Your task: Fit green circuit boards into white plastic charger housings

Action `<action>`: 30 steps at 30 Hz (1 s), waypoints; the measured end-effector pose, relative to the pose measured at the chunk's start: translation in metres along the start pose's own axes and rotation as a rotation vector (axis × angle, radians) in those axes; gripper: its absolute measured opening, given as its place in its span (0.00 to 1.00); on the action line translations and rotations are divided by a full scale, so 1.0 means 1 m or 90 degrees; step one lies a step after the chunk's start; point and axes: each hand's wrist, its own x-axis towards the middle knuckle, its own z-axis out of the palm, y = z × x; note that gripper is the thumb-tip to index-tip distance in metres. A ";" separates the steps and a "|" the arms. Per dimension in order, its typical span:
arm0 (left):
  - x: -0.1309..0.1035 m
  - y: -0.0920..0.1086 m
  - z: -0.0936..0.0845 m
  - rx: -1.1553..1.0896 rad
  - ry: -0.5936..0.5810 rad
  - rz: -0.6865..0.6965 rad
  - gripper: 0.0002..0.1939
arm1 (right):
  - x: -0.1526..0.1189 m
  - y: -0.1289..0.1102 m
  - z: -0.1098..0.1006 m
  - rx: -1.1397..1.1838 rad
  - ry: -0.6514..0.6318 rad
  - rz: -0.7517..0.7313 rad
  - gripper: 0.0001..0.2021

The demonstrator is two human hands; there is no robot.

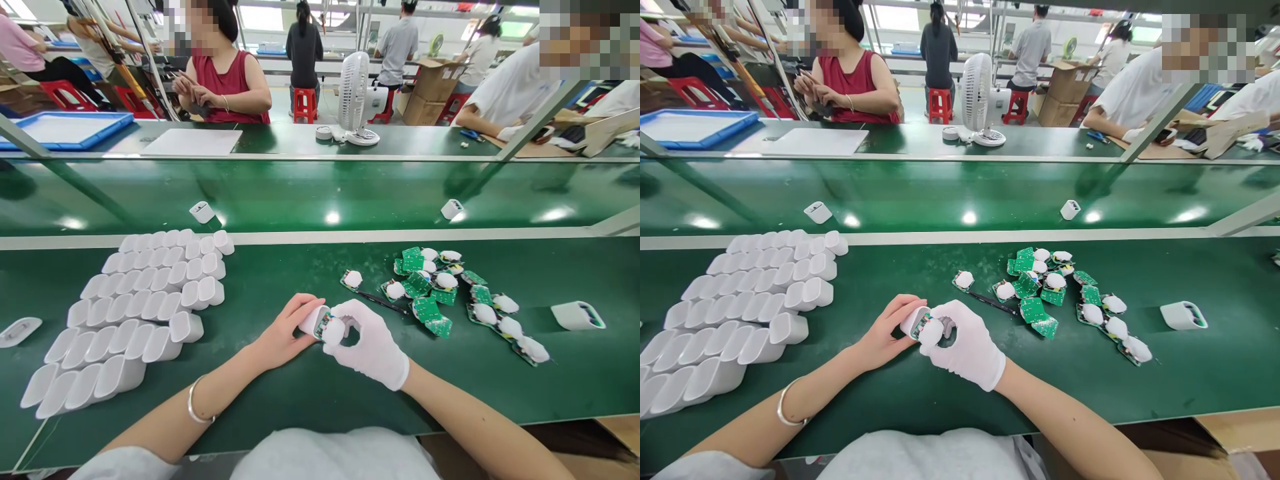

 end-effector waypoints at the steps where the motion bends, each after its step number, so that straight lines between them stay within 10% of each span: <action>1: 0.000 0.000 0.000 0.001 -0.002 0.003 0.28 | 0.000 -0.001 0.000 -0.005 0.011 -0.014 0.17; 30: 0.004 -0.003 0.003 0.048 0.100 0.101 0.30 | -0.002 -0.013 -0.004 -0.130 0.084 -0.209 0.12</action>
